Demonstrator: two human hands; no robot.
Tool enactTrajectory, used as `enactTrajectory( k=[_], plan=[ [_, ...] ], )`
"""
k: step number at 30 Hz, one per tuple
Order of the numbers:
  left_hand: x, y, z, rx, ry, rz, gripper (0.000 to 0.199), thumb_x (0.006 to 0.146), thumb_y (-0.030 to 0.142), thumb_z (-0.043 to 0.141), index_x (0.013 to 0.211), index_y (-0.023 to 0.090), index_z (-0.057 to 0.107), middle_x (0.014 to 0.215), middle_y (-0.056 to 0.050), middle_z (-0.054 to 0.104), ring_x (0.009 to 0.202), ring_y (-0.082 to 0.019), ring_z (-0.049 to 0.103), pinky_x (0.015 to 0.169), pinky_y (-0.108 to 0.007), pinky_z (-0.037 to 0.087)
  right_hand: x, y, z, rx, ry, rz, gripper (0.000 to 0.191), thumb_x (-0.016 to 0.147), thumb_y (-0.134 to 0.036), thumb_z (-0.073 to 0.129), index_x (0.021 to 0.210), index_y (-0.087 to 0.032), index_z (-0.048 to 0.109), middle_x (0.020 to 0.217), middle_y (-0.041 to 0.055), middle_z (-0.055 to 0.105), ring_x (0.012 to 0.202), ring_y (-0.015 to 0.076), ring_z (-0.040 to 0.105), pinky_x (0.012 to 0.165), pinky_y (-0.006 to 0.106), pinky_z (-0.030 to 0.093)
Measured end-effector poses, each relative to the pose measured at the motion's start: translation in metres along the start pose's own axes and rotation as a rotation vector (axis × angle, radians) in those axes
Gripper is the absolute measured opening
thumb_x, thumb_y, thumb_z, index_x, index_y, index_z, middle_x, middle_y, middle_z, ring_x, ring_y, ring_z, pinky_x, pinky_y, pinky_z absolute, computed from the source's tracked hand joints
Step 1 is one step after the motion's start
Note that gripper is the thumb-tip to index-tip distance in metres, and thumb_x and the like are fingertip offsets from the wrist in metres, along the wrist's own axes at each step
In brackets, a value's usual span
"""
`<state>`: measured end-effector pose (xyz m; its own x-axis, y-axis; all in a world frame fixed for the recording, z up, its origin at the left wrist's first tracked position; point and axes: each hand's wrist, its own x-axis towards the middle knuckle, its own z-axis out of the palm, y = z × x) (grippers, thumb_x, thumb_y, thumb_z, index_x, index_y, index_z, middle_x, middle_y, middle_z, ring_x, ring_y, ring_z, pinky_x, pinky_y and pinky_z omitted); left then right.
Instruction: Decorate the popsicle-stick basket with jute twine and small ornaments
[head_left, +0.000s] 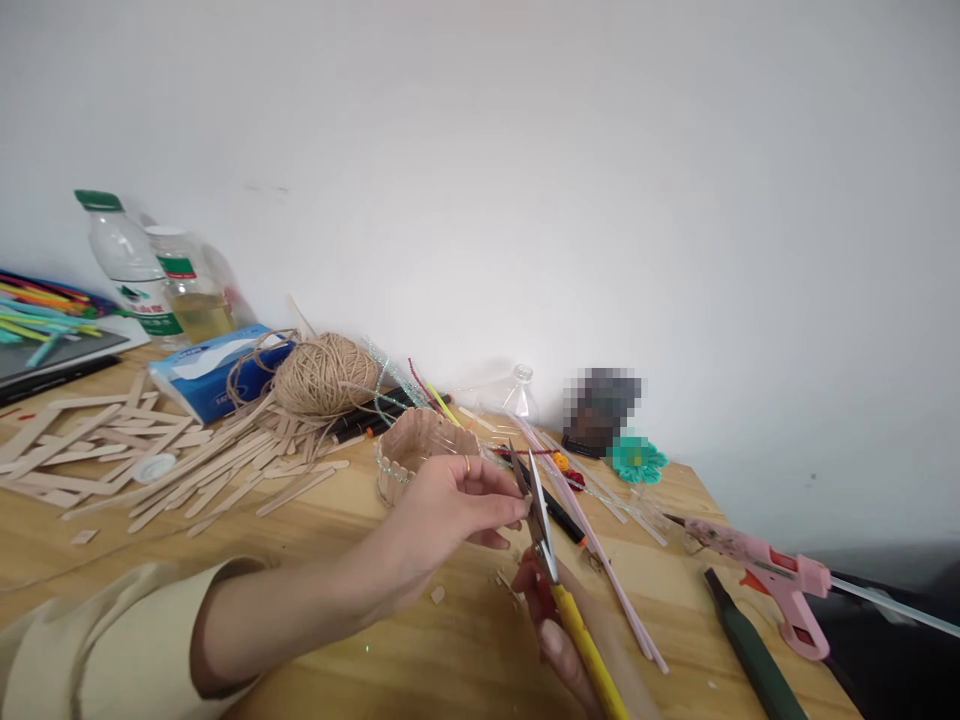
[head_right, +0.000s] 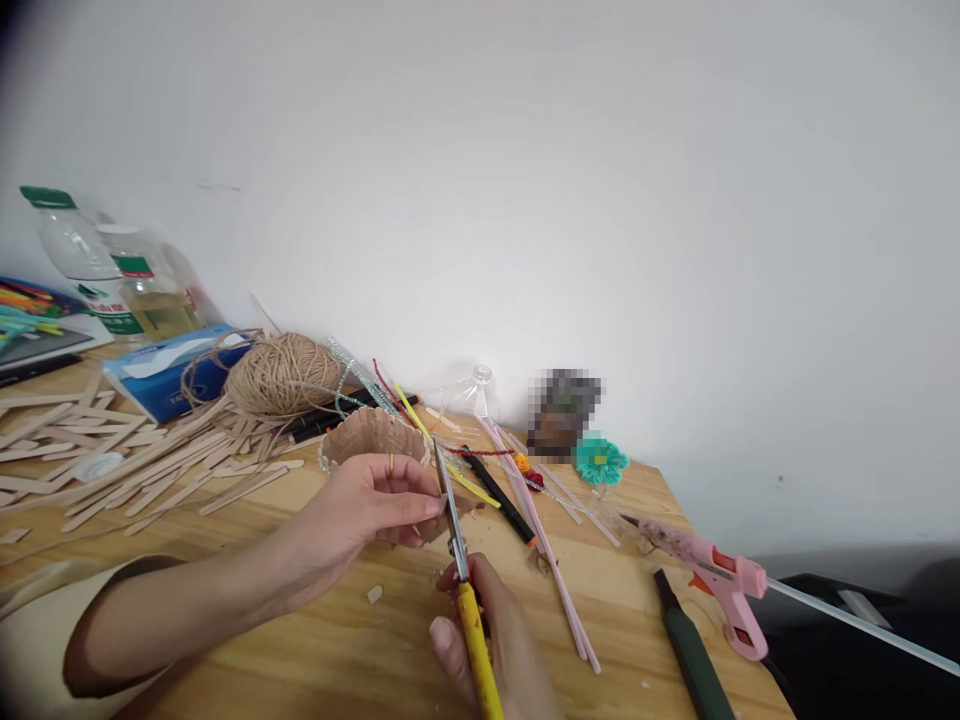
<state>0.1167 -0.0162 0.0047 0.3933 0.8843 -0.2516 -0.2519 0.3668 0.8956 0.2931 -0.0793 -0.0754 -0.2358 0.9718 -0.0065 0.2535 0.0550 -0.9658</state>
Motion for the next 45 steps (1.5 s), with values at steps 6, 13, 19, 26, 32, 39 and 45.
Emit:
enactTrajectory(
  k=[6, 13, 19, 26, 32, 39, 45],
  plan=[
    [-0.001, -0.001, 0.001, -0.034, 0.014, 0.016, 0.018, 0.058, 0.022, 0.075, 0.064, 0.013, 0.06, 0.064, 0.001, 0.061, 0.061, -0.01, 0.054, 0.058, -0.024, 0.044, -0.003, -0.005, 0.002, -0.036, 0.024, -0.055, 0.049, 0.078, -0.068, 0.05, 0.093, -0.022, 0.055, 0.083, 0.0046, 0.055, 0.072, 0.0197, 0.053, 0.063, 0.029, 0.044],
    [-0.001, -0.004, 0.0, -0.062, 0.013, 0.0, 0.018, 0.059, 0.02, 0.075, 0.069, 0.013, 0.062, 0.067, 0.001, 0.062, 0.062, -0.01, 0.055, 0.057, -0.022, 0.045, -0.002, -0.006, 0.004, -0.13, 0.022, -0.059, 0.043, 0.082, -0.064, 0.047, 0.089, -0.022, 0.055, 0.071, 0.0016, 0.05, 0.062, 0.0173, 0.049, 0.055, 0.027, 0.042],
    [0.001, -0.004, -0.001, -0.048, 0.028, -0.007, 0.015, 0.06, 0.021, 0.073, 0.069, 0.012, 0.064, 0.066, 0.0, 0.061, 0.062, -0.01, 0.053, 0.053, -0.02, 0.045, 0.0, 0.008, 0.004, -0.142, 0.035, -0.083, 0.05, 0.079, -0.068, 0.047, 0.091, -0.02, 0.054, 0.079, 0.0045, 0.055, 0.066, 0.0174, 0.051, 0.057, 0.027, 0.042],
    [-0.002, -0.004, -0.001, -0.02, 0.048, -0.019, 0.017, 0.061, 0.024, 0.073, 0.07, 0.011, 0.066, 0.068, -0.001, 0.061, 0.064, -0.011, 0.053, 0.05, -0.019, 0.045, 0.007, 0.032, -0.004, -0.111, -0.086, -0.107, 0.048, 0.079, -0.067, 0.049, 0.09, -0.021, 0.056, 0.064, 0.0004, 0.046, 0.054, 0.0156, 0.043, 0.046, 0.026, 0.034],
    [-0.004, -0.005, 0.0, -0.003, 0.054, -0.03, 0.019, 0.063, 0.024, 0.073, 0.072, 0.011, 0.065, 0.068, -0.002, 0.06, 0.065, -0.011, 0.054, 0.05, -0.019, 0.045, 0.004, 0.034, 0.001, -0.073, -0.047, -0.127, 0.055, 0.079, -0.072, 0.042, 0.093, -0.021, 0.053, 0.066, -0.0005, 0.043, 0.05, 0.0124, 0.037, 0.044, 0.025, 0.031],
    [-0.003, -0.009, -0.001, -0.022, 0.063, -0.007, 0.016, 0.063, 0.023, 0.072, 0.067, 0.012, 0.061, 0.067, 0.0, 0.058, 0.063, -0.01, 0.053, 0.051, -0.02, 0.045, 0.004, 0.039, 0.0, -0.073, -0.015, -0.154, 0.055, 0.079, -0.073, 0.04, 0.094, -0.021, 0.054, 0.074, 0.004, 0.051, 0.061, 0.0169, 0.047, 0.052, 0.027, 0.038],
    [-0.004, -0.012, -0.001, -0.039, 0.065, 0.003, 0.015, 0.064, 0.022, 0.072, 0.066, 0.013, 0.061, 0.068, 0.0, 0.059, 0.064, -0.01, 0.054, 0.054, -0.021, 0.047, 0.003, 0.029, 0.005, -0.147, 0.032, -0.142, 0.05, 0.079, -0.07, 0.045, 0.088, -0.021, 0.053, 0.066, 0.0007, 0.046, 0.055, 0.0151, 0.042, 0.048, 0.026, 0.033]
  ],
)
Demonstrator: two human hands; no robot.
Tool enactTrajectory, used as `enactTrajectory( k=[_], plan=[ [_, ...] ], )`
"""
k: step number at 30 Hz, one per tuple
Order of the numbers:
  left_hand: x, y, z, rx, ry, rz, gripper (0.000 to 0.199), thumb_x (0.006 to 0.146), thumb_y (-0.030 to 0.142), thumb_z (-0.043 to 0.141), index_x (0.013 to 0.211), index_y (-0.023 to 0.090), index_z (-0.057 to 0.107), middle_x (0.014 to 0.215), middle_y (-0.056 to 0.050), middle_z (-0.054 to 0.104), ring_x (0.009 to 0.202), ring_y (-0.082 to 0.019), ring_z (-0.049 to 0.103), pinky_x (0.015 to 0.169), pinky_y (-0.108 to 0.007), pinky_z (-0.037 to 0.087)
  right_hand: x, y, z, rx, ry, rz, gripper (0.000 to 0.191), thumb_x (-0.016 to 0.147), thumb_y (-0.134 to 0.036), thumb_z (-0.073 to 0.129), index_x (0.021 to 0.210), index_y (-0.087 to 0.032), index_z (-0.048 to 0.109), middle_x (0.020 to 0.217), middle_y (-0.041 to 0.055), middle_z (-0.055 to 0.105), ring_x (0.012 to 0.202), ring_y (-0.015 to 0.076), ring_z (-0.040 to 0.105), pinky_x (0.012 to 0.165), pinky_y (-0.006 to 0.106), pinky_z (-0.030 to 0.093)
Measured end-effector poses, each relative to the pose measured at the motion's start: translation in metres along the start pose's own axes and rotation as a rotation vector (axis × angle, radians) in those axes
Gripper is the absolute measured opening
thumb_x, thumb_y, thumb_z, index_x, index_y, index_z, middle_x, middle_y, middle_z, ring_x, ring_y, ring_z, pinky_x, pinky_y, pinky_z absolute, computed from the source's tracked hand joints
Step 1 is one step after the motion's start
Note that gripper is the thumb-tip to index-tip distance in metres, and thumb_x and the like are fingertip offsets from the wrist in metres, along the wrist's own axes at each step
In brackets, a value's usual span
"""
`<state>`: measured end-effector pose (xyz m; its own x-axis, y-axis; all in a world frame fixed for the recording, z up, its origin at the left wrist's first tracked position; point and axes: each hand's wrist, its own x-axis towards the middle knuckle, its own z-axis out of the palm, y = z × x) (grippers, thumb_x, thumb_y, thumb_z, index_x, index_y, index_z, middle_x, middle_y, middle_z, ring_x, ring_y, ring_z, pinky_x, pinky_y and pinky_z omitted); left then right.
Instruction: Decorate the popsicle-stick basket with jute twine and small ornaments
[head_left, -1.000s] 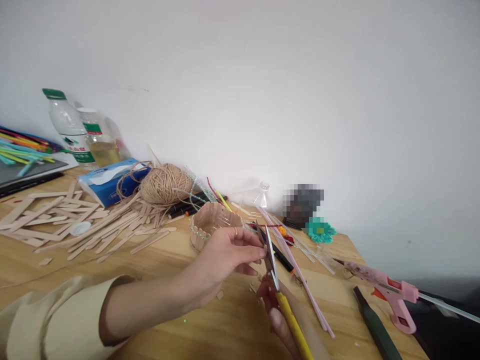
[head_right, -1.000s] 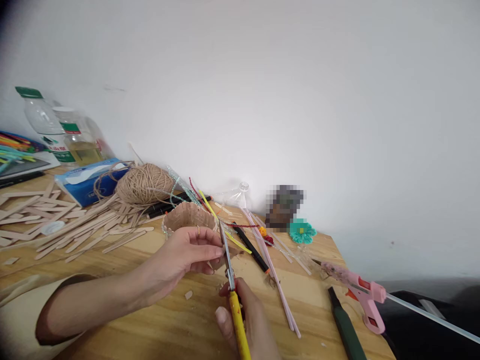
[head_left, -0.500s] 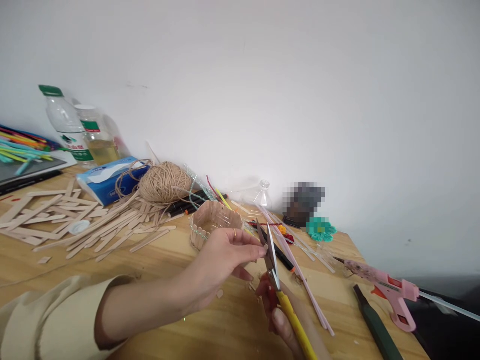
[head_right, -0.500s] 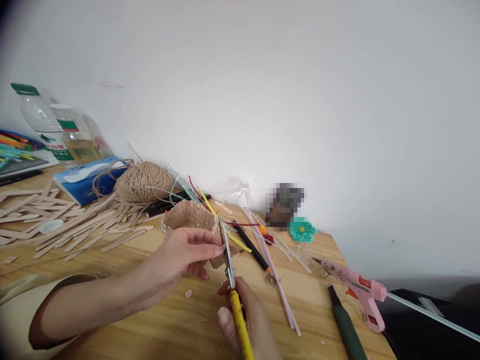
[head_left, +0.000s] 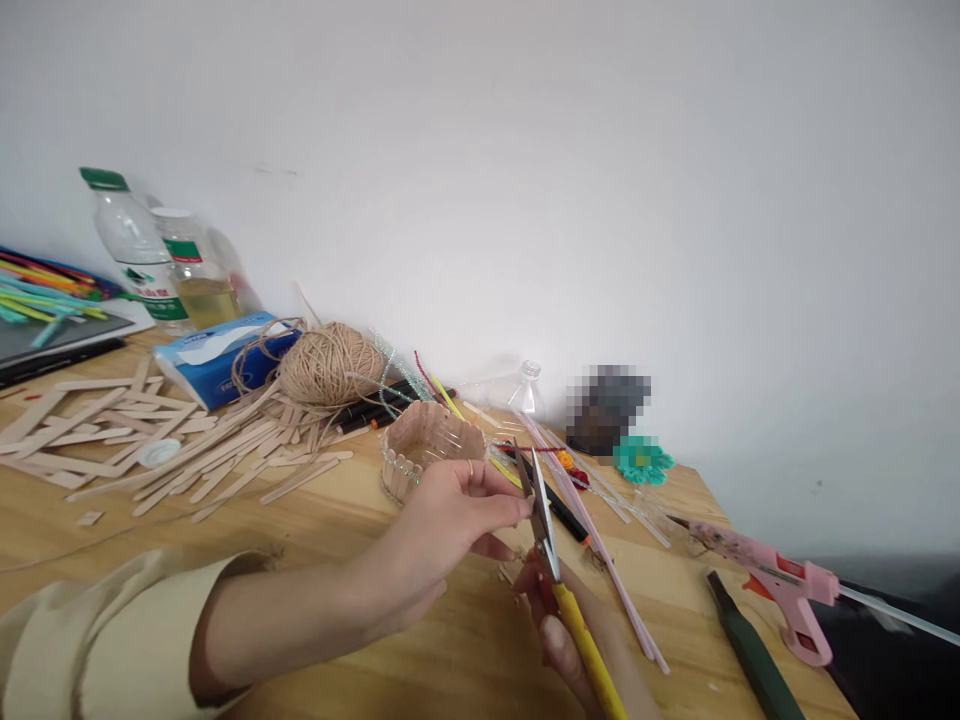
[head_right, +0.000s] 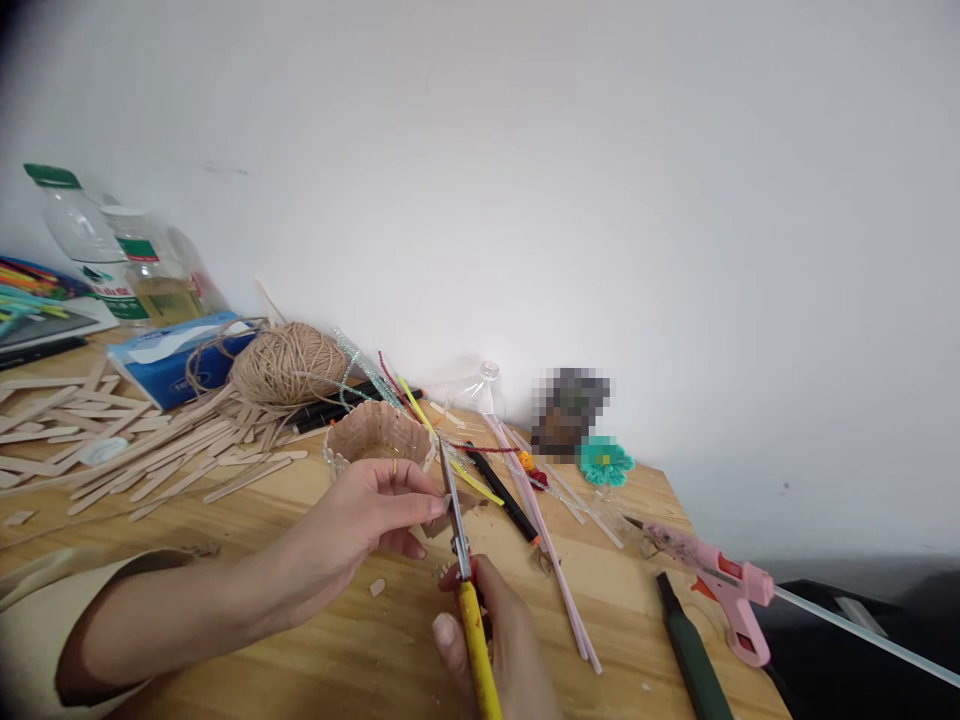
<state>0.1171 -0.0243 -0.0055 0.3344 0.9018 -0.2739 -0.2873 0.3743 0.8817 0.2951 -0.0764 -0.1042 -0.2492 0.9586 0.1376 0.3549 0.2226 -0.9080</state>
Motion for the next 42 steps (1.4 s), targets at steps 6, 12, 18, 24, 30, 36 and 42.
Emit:
enactTrajectory(
  k=[6, 12, 18, 24, 30, 36, 42],
  plan=[
    [-0.002, 0.002, 0.002, -0.027, 0.004, 0.0, 0.014, 0.061, 0.022, 0.073, 0.063, 0.013, 0.062, 0.066, 0.0, 0.059, 0.061, -0.009, 0.051, 0.053, -0.02, 0.046, 0.002, -0.029, 0.001, -0.005, 0.015, 0.09, 0.057, 0.077, -0.076, 0.039, 0.081, -0.02, 0.048, 0.066, -0.0014, 0.043, 0.053, 0.0118, 0.034, 0.049, 0.026, 0.027],
    [-0.001, 0.004, 0.003, 0.04, 0.011, -0.013, 0.016, 0.059, 0.025, 0.074, 0.063, 0.013, 0.063, 0.065, 0.0, 0.06, 0.058, -0.008, 0.049, 0.053, -0.02, 0.045, 0.004, -0.051, 0.002, 0.005, 0.032, 0.134, 0.06, 0.073, -0.08, 0.039, 0.074, -0.021, 0.041, 0.065, -0.003, 0.037, 0.059, 0.0125, 0.034, 0.05, 0.025, 0.026],
    [-0.003, 0.005, 0.003, 0.085, 0.039, -0.024, 0.019, 0.058, 0.027, 0.076, 0.062, 0.014, 0.063, 0.063, 0.001, 0.06, 0.059, -0.009, 0.049, 0.053, -0.019, 0.043, 0.005, -0.056, 0.002, 0.013, 0.034, 0.13, 0.063, 0.07, -0.084, 0.036, 0.072, -0.021, 0.037, 0.062, -0.006, 0.027, 0.056, 0.0107, 0.023, 0.047, 0.025, 0.018],
    [-0.003, 0.002, 0.003, 0.087, 0.047, -0.024, 0.021, 0.057, 0.028, 0.078, 0.061, 0.014, 0.063, 0.063, 0.001, 0.06, 0.059, -0.009, 0.05, 0.052, -0.019, 0.044, 0.005, -0.062, -0.001, 0.014, -0.007, 0.096, 0.06, 0.074, -0.082, 0.034, 0.072, -0.021, 0.036, 0.061, -0.0066, 0.026, 0.054, 0.0101, 0.022, 0.047, 0.026, 0.015],
    [-0.004, 0.003, 0.003, 0.079, 0.052, -0.016, 0.019, 0.057, 0.027, 0.077, 0.061, 0.014, 0.064, 0.062, 0.002, 0.061, 0.058, -0.009, 0.052, 0.052, -0.019, 0.044, 0.004, -0.063, -0.001, 0.047, -0.019, 0.132, 0.064, 0.07, -0.085, 0.036, 0.075, -0.021, 0.038, 0.064, -0.006, 0.028, 0.056, 0.0103, 0.024, 0.049, 0.026, 0.017],
    [-0.004, 0.003, 0.003, 0.075, 0.054, -0.023, 0.018, 0.058, 0.026, 0.076, 0.062, 0.014, 0.064, 0.065, 0.001, 0.063, 0.058, -0.009, 0.054, 0.053, -0.02, 0.045, 0.004, -0.053, 0.0, 0.012, -0.013, 0.169, 0.069, 0.065, -0.088, 0.034, 0.077, -0.021, 0.041, 0.063, -0.006, 0.03, 0.054, 0.0101, 0.025, 0.05, 0.026, 0.016],
    [-0.006, 0.006, 0.005, 0.084, 0.061, -0.021, 0.018, 0.056, 0.025, 0.076, 0.06, 0.014, 0.064, 0.06, 0.002, 0.06, 0.057, -0.009, 0.05, 0.052, -0.02, 0.044, 0.003, -0.045, 0.003, 0.047, 0.011, 0.157, 0.069, 0.064, -0.089, 0.034, 0.077, -0.021, 0.042, 0.06, -0.0062, 0.031, 0.052, 0.0103, 0.026, 0.048, 0.026, 0.017]
  ],
)
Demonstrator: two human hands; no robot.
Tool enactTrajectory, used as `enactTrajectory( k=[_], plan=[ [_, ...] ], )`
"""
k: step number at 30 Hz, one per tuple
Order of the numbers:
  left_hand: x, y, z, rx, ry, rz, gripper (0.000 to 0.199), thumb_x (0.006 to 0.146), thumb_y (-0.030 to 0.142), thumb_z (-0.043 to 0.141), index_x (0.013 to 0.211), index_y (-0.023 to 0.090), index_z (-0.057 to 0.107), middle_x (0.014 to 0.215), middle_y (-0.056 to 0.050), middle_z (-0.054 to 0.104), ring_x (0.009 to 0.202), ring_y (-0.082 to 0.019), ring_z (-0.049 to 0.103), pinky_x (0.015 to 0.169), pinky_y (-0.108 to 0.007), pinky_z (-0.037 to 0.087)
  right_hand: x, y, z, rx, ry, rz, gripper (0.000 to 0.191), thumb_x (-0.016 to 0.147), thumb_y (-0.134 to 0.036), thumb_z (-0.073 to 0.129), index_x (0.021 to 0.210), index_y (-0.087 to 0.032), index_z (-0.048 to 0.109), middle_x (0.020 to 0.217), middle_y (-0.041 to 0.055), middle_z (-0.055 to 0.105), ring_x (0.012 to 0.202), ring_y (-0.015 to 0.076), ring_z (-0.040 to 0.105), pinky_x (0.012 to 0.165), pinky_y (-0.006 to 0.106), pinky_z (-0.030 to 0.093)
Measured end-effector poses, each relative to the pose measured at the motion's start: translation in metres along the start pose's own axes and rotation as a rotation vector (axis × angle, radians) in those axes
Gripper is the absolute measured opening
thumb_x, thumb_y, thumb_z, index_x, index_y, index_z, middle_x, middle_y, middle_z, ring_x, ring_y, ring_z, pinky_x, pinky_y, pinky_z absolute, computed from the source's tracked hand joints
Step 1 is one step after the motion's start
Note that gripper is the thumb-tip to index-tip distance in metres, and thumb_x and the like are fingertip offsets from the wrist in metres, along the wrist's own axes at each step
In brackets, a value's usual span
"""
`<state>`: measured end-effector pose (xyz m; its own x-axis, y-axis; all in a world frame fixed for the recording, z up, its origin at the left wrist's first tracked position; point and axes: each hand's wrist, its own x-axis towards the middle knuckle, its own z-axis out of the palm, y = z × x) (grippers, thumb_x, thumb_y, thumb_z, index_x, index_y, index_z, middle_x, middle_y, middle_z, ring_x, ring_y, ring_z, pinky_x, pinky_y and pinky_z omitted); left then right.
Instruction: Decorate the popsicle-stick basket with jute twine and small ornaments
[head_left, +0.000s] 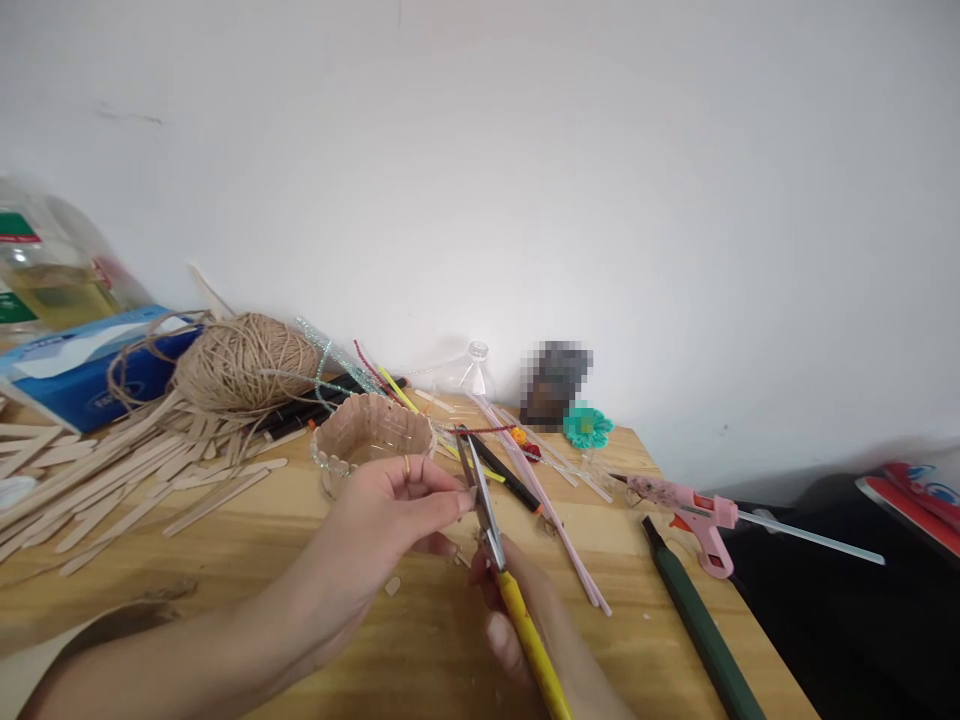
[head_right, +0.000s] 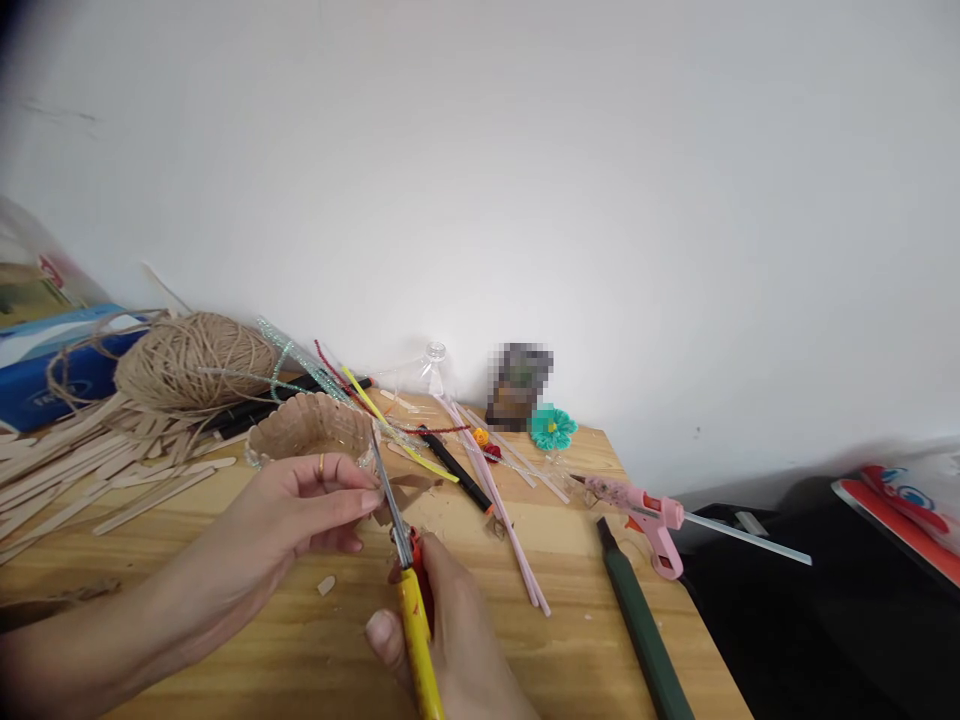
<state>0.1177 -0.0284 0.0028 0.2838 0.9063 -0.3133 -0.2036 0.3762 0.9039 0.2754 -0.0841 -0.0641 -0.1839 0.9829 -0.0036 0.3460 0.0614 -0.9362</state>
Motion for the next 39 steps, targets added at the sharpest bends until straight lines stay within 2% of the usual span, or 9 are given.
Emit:
enactTrajectory(
  k=[13, 21, 27, 39],
  plan=[
    [0.001, -0.002, 0.002, -0.043, -0.029, -0.035, 0.02, 0.054, 0.025, 0.077, 0.058, 0.014, 0.062, 0.06, 0.002, 0.06, 0.058, -0.01, 0.052, 0.051, -0.019, 0.044, 0.0, -0.01, -0.002, -0.017, -0.024, -0.027, 0.061, 0.072, -0.081, 0.039, 0.075, -0.021, 0.04, 0.066, -0.0037, 0.038, 0.057, 0.0111, 0.03, 0.051, 0.026, 0.025],
    [0.006, -0.004, -0.003, -0.055, -0.07, -0.032, 0.018, 0.06, 0.023, 0.075, 0.067, 0.015, 0.062, 0.067, 0.001, 0.061, 0.062, -0.01, 0.054, 0.053, -0.02, 0.046, 0.0, -0.009, -0.002, -0.038, -0.017, -0.033, 0.058, 0.075, -0.079, 0.037, 0.073, -0.021, 0.039, 0.066, -0.0028, 0.039, 0.059, 0.0121, 0.033, 0.05, 0.025, 0.028],
    [0.007, -0.004, -0.004, -0.068, -0.061, -0.025, 0.017, 0.059, 0.021, 0.075, 0.07, 0.015, 0.063, 0.071, 0.0, 0.063, 0.067, -0.012, 0.055, 0.051, -0.019, 0.047, 0.0, -0.008, -0.002, -0.071, -0.027, -0.018, 0.058, 0.075, -0.08, 0.036, 0.074, -0.021, 0.038, 0.065, -0.0031, 0.035, 0.059, 0.0126, 0.03, 0.049, 0.025, 0.025],
    [0.009, -0.005, -0.004, -0.051, -0.04, -0.018, 0.012, 0.06, 0.019, 0.074, 0.068, 0.015, 0.065, 0.068, 0.001, 0.064, 0.065, -0.011, 0.056, 0.053, -0.02, 0.047, 0.0, -0.002, 0.0, -0.114, 0.001, 0.001, 0.054, 0.078, -0.076, 0.036, 0.074, -0.022, 0.037, 0.064, -0.0033, 0.036, 0.058, 0.0127, 0.033, 0.049, 0.025, 0.029]
  ],
)
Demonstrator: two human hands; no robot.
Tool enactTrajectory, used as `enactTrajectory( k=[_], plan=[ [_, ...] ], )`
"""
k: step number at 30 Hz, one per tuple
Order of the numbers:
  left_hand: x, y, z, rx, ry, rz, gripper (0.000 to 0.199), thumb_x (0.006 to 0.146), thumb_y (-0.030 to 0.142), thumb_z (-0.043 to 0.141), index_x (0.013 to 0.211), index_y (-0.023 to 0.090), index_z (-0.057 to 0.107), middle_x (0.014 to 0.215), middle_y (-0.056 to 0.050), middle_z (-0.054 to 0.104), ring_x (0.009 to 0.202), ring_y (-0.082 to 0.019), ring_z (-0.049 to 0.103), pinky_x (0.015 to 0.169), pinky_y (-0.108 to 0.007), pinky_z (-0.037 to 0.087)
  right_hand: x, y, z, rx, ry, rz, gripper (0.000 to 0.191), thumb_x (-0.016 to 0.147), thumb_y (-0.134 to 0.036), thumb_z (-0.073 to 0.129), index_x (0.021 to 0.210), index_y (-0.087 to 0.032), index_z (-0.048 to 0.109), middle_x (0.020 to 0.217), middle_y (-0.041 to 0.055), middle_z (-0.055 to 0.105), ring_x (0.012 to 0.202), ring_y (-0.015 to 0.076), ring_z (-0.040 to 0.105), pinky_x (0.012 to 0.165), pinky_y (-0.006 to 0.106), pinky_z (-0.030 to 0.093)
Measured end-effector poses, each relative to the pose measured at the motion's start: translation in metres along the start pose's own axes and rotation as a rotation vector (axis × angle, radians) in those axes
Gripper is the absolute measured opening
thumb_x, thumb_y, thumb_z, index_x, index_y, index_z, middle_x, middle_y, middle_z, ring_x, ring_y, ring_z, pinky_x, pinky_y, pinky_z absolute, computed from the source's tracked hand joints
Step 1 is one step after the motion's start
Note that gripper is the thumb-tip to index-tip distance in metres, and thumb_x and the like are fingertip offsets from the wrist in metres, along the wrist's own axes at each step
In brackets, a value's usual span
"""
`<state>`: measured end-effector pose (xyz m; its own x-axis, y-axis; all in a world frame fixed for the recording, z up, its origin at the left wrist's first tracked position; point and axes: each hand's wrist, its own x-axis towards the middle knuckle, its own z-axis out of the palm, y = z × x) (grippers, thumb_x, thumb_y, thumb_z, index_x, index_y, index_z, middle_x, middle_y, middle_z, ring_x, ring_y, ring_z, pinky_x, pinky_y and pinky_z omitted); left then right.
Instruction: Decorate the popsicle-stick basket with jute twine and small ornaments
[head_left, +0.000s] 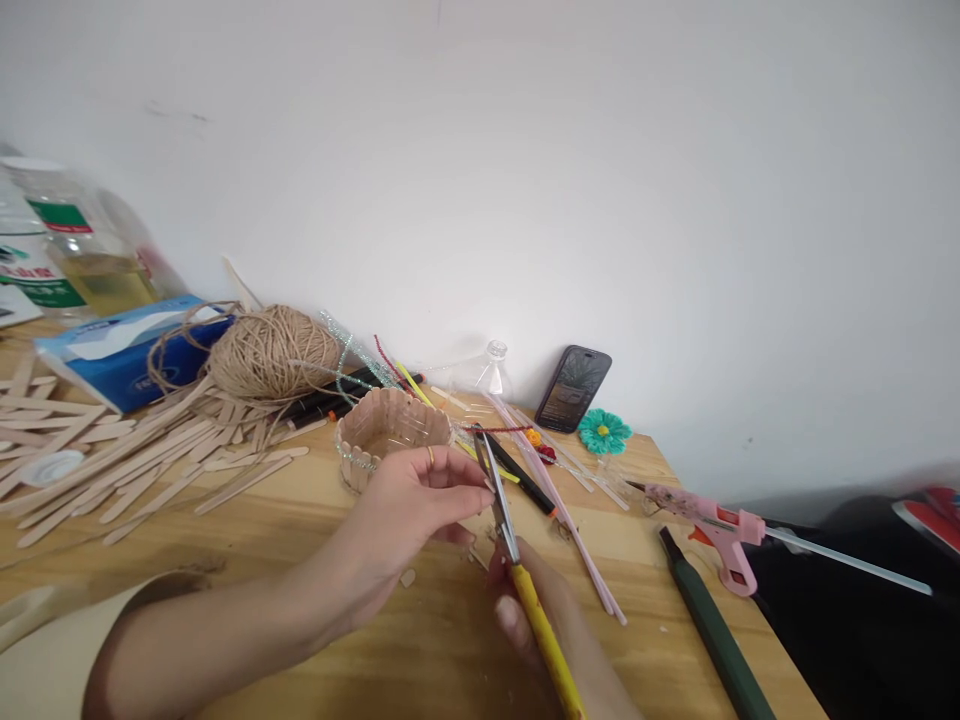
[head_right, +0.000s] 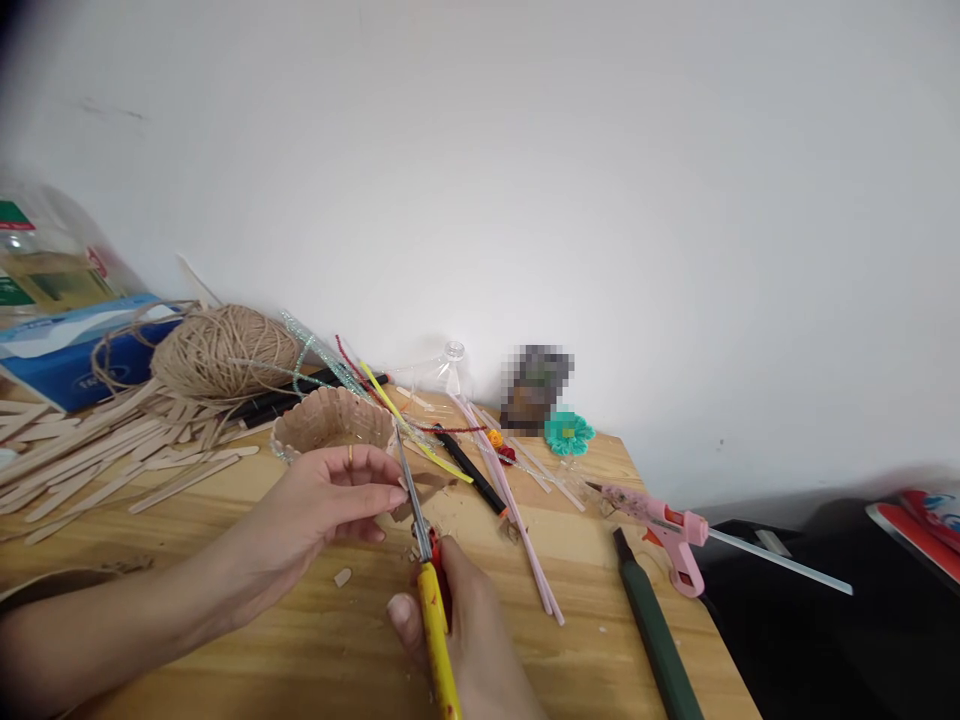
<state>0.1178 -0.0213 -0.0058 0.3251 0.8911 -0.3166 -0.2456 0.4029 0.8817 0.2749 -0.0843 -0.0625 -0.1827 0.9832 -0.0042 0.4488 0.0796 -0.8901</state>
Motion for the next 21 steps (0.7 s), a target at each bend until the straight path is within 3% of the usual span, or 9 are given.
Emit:
enactTrajectory(
  k=[9, 21],
  plan=[
    [0.0021, -0.0005, -0.0009, -0.017, -0.009, -0.028, 0.016, 0.057, 0.018, 0.075, 0.068, 0.014, 0.064, 0.066, 0.001, 0.065, 0.061, -0.01, 0.056, 0.052, -0.02, 0.047, 0.0001, 0.0077, 0.0012, -0.002, 0.001, -0.061, 0.052, 0.079, -0.074, 0.037, 0.073, -0.022, 0.037, 0.063, -0.0034, 0.036, 0.057, 0.0128, 0.032, 0.047, 0.024, 0.027],
    [0.0014, -0.0018, -0.0026, -0.047, -0.017, -0.055, 0.015, 0.059, 0.017, 0.072, 0.073, 0.015, 0.068, 0.07, 0.001, 0.067, 0.064, -0.009, 0.057, 0.054, -0.018, 0.047, -0.0011, 0.0011, 0.0015, -0.009, 0.059, 0.01, 0.056, 0.077, -0.078, 0.034, 0.072, -0.022, 0.037, 0.064, -0.0023, 0.039, 0.059, 0.0136, 0.035, 0.051, 0.026, 0.03]
  ],
)
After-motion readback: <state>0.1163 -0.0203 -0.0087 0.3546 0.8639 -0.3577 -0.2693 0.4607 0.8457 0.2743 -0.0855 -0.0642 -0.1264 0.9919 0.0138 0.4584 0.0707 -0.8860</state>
